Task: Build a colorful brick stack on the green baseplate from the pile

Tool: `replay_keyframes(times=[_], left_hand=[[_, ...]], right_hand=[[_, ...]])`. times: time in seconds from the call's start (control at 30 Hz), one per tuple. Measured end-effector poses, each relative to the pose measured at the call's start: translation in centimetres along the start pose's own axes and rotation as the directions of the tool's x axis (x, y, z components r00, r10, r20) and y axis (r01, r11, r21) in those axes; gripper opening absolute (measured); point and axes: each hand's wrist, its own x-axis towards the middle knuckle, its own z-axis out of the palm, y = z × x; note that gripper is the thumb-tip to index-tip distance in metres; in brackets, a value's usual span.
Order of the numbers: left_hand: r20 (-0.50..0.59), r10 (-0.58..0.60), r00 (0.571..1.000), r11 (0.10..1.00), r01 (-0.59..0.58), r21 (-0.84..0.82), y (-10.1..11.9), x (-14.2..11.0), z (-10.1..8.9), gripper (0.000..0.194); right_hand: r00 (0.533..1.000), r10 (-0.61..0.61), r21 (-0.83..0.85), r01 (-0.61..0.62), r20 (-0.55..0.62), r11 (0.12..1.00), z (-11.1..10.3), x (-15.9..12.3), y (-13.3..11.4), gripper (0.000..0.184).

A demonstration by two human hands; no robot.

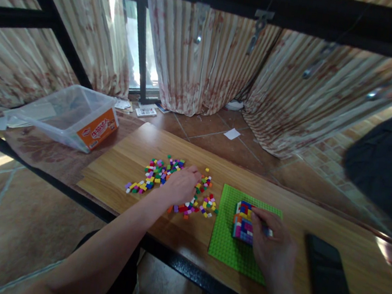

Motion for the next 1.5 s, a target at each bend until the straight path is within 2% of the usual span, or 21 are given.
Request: replay_keyframes(times=[0.2,0.3,0.4,0.57,0.73,0.8,0.93,1.03,1.13,1.23,1.33,1.5], left_hand=[[-0.06,-0.008,0.998,1.0,0.008,-0.009,-0.1,0.0,-0.1,0.012],[-0.123,-0.032,0.992,0.992,0.016,-0.126,0.0,-0.1,0.1,0.013],[-0.186,-0.025,0.982,0.951,-0.034,-0.308,1.1,-0.2,0.6,0.014],[-0.296,0.021,0.955,0.825,-0.184,-0.534,4.4,-0.6,1.7,0.012],[-0.361,-0.001,0.933,0.736,-0.244,-0.631,6.5,-0.9,2.4,0.008],[-0.342,-0.025,0.939,0.666,-0.239,-0.706,6.7,-0.9,2.5,0.007],[-0.237,-0.055,0.97,0.445,-0.189,-0.875,6.6,-0.8,2.5,0.006],[-0.179,-0.084,0.98,0.362,-0.138,-0.922,6.4,-0.5,2.6,0.008],[-0.148,-0.126,0.981,0.332,-0.099,-0.938,6.1,-0.2,2.7,0.009],[-0.133,-0.144,0.981,0.349,-0.076,-0.934,5.9,0.0,2.8,0.009],[-0.122,-0.136,0.983,0.383,-0.061,-0.922,5.8,0.1,3.0,0.007],[-0.108,-0.097,0.989,0.416,-0.058,-0.908,5.8,0.2,3.5,0.007]], right_hand=[[0.999,0.034,0.036,-0.033,-0.017,0.999,0.2,0.0,-0.3,0.019],[0.997,0.076,0.118,-0.074,-0.018,0.99,0.6,0.1,-1.0,0.018],[0.983,0.182,0.256,-0.184,0.031,0.949,1.1,0.0,-2.5,0.018],[0.935,0.302,0.458,-0.355,0.187,0.815,2.1,0.1,-5.0,0.021],[0.902,0.374,0.653,-0.417,0.214,0.633,2.4,0.6,-5.4,0.017],[0.888,0.405,0.686,-0.433,0.217,0.584,2.3,0.7,-5.3,0.015],[0.876,0.407,0.687,-0.462,0.257,0.561,2.1,0.7,-5.3,0.017],[0.874,0.403,0.67,-0.473,0.272,0.572,1.6,0.8,-4.9,0.019],[0.87,0.423,0.626,-0.48,0.252,0.615,0.5,1.1,-3.8,0.019],[0.881,0.435,0.559,-0.459,0.186,0.69,-1.2,1.4,-2.0,0.018],[0.919,0.374,0.448,-0.388,0.124,0.806,-2.7,1.5,-0.4,0.017],[0.949,0.261,0.261,-0.301,0.177,0.917,-3.4,1.1,0.3,0.016]])
